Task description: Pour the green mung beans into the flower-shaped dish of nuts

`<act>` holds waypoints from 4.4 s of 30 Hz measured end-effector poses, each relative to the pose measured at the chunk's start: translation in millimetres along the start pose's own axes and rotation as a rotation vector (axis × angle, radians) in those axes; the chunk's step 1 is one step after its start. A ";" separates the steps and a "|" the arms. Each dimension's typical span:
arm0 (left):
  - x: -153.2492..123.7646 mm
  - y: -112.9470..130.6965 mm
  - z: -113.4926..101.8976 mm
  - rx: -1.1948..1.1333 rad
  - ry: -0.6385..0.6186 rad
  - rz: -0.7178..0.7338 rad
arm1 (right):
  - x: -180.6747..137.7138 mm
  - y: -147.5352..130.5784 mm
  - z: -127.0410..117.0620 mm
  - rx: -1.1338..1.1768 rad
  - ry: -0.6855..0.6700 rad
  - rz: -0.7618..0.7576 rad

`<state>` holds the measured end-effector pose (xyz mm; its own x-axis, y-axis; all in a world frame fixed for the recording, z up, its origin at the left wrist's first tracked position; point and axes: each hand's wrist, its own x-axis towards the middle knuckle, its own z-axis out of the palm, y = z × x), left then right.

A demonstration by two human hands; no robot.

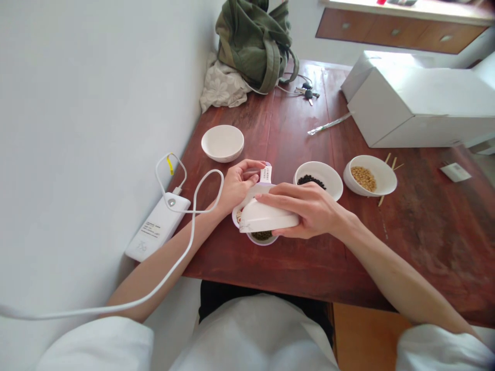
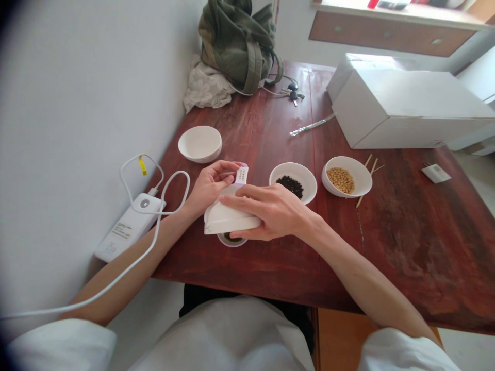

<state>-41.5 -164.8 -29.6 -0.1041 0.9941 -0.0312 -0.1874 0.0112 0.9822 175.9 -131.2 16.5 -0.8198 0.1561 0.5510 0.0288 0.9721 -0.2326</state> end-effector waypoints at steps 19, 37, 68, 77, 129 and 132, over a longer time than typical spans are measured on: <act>-1.0 2.0 -2.5 0.026 -0.023 0.010 | -4.4 10.9 -10.7 0.032 0.194 -0.030; -22.7 33.5 -8.6 1.024 -0.385 0.592 | -9.2 13.4 -28.2 0.078 0.675 0.483; -44.2 24.0 23.5 1.305 -0.596 0.282 | -6.3 22.2 -34.4 0.123 0.567 0.380; -43.3 26.8 23.2 1.553 -0.448 0.451 | -6.2 21.3 -35.0 0.122 0.545 0.400; -41.7 33.6 23.6 1.522 -0.501 0.311 | 0.2 25.5 -34.1 0.220 0.609 0.581; -41.7 36.4 23.7 1.523 -0.523 0.297 | -1.1 31.2 -30.7 0.239 0.612 0.605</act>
<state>-20.9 -203.3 11.8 0.4232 0.9035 -0.0675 0.8900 -0.4006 0.2177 195.2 -95.7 33.2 -0.2521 0.7635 0.5946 0.1813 0.6409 -0.7459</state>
